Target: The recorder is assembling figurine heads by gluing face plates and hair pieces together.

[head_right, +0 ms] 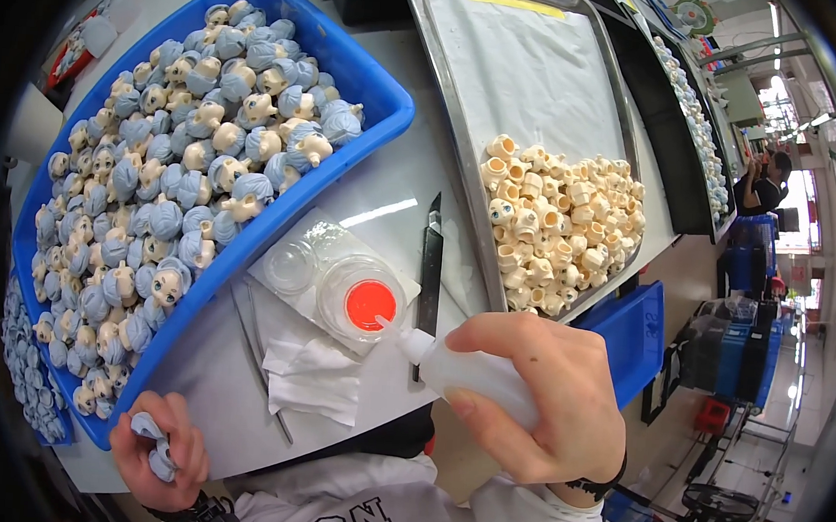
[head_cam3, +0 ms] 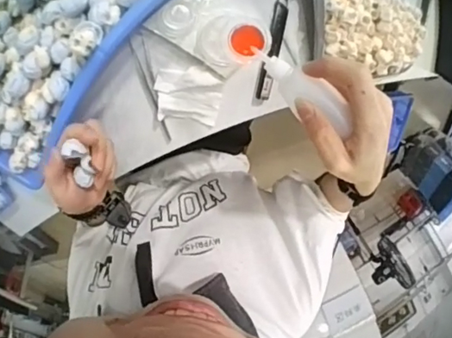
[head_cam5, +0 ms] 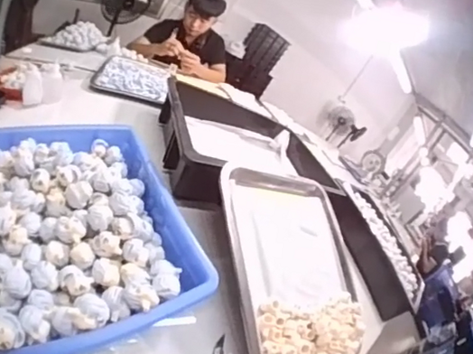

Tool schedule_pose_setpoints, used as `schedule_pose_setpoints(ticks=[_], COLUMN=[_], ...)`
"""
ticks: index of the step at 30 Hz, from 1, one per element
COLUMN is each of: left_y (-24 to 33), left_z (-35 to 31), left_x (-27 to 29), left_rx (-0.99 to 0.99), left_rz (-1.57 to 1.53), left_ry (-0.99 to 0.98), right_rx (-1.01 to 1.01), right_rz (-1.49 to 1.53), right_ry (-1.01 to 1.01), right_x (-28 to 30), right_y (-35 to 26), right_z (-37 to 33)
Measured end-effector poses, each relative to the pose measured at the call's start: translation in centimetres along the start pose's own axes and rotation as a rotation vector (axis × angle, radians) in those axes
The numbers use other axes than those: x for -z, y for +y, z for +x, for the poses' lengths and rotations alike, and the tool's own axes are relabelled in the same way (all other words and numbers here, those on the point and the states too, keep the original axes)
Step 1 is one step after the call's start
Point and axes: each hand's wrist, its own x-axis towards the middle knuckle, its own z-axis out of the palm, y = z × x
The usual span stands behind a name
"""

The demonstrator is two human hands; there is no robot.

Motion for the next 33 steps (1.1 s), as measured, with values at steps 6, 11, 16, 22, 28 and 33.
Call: schedule_pose_setpoints(ticks=[6,11,16,22,28,33], left_y=[-0.6,-0.1,-0.8,-0.3,-0.5,-0.7], left_z=[0.8,0.3,1.3,0.7,0.8,0.7], left_x=[0.2,0.2,0.0,-0.8,-0.8,-0.6], left_rx=[0.038,0.070,0.078,0.040,0.049,0.042], left_rz=[0.097,0.066,0.066,0.111,0.154,0.150], left_ry=[-0.179,-0.201,-0.277,-0.287,-0.282,-0.273], right_rx=[-0.038,-0.031,-0.065,-0.009,-0.050,-0.038], right_rz=[-0.017,-0.040,0.011,-0.024,0.008,-0.030], right_ry=[0.039,0.051,0.059,0.055,0.039,0.037], right_x=[-0.2,0.0,-0.2,-0.2,-0.2,-0.1], right_y=[0.2,-0.4,0.3,-0.2,0.0,-0.1], right_z=[-0.4,-0.1,-0.7,-0.6,-0.8,-0.6])
